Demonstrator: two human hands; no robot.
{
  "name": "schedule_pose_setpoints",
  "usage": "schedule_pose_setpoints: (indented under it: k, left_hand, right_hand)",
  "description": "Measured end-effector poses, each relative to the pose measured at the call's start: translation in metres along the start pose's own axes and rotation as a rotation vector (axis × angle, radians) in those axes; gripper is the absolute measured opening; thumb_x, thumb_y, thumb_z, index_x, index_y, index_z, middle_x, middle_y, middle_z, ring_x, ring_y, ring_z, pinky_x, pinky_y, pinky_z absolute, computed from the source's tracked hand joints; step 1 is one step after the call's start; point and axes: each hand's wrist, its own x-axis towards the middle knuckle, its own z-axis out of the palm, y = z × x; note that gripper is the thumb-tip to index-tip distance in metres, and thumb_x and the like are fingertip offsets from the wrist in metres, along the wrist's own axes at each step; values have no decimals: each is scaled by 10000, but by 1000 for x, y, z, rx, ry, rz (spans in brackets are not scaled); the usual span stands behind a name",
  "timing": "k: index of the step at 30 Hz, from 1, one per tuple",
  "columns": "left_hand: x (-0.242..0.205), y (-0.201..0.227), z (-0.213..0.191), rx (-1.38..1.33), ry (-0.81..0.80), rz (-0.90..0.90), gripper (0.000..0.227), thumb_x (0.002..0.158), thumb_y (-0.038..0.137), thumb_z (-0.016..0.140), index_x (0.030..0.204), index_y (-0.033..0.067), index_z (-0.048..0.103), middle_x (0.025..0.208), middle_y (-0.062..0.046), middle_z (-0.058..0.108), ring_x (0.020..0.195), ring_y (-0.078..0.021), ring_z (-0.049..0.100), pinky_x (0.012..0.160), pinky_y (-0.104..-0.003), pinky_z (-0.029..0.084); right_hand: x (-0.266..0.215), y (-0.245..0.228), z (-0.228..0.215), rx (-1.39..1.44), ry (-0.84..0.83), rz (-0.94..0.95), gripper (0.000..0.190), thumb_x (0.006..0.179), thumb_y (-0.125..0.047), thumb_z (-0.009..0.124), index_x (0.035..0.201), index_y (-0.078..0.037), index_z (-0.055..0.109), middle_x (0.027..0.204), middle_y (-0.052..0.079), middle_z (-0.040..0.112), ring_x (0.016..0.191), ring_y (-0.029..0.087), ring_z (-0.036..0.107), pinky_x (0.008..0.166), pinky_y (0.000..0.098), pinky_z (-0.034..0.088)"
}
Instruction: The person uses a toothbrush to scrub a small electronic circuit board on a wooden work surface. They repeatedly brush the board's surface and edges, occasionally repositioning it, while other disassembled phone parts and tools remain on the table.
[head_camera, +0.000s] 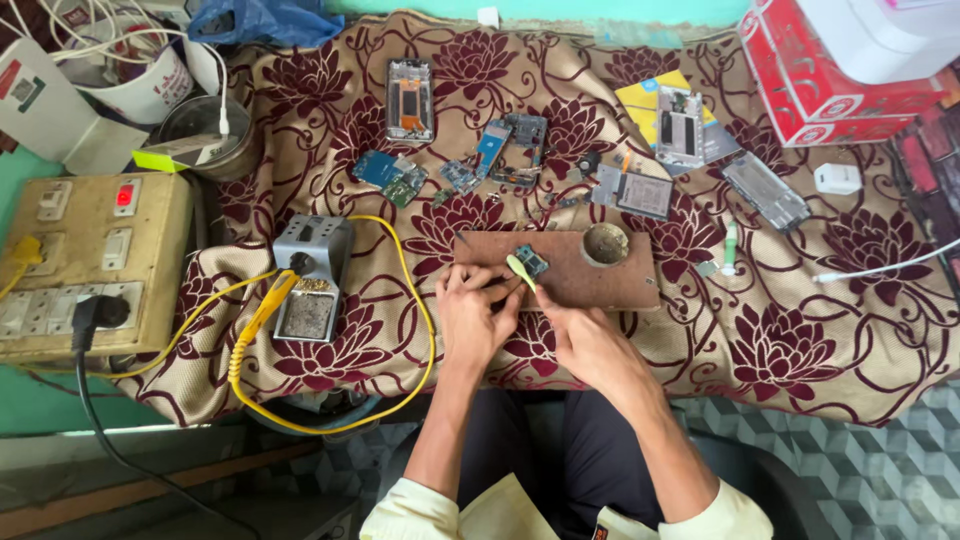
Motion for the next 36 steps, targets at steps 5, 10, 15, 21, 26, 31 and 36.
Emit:
schedule_pose_setpoints:
  k: [5,10,15,21,26,31,36]
  left_hand:
    - [-4,-1,0,-36,-13,-66,135,800,244,824,883,140,845,983,56,787,922,-191,603,950,-390,416]
    - [-4,0,1,-49,20,-77,132,806,234,825,878,124,835,984,50,790,903,-183,619,983,-392,417]
    - [-3,2,2,-70,30,-90,138,790,237,835,868,123,840,966,51,793,895,-188,625,984,-397,410]
    - [-2,9,0,-18,15,-94,127,790,233,809,882,154,845,970,59,779,948,-216,615,980,-407,409]
    - [-4,6,-2,61,-40,-72,198,781,227,797,965,176,849,988,24,745,939,-238,595,971,-421,398]
    - [-1,3,2,51,-62,-29,176,782,226,790,945,188,847,1018,37,747,954,-217,600,1001,-463,374]
    - [0,2,-1,36,-98,-54,213,750,202,780,950,186,849,1022,40,755,922,-212,593,977,-462,378]
  right_hand:
    - [6,-13,4,6,13,95,658,900,4,523,1528,-182,463,819,220,722,714,298,765,726,450,584]
    - [2,-8,-10,-44,-72,86,375,887,-14,558,1247,-68,649,886,199,740,787,297,744,774,476,551]
    - [3,2,-5,70,81,-91,560,812,-25,572,1353,-161,631,894,197,742,814,346,723,791,465,548]
    - [7,7,5,92,58,50,396,858,-48,585,1234,-97,698,912,227,737,834,334,755,799,461,558]
    - [-5,19,16,68,81,25,490,891,-48,569,1357,-172,653,923,223,736,773,309,760,740,451,562]
    - [-2,6,41,99,300,-53,631,889,-14,578,1510,-95,495,856,241,730,656,285,749,661,405,596]
    - [-15,1,34,122,82,24,676,840,55,556,1495,-52,432,814,194,760,617,266,761,634,383,631]
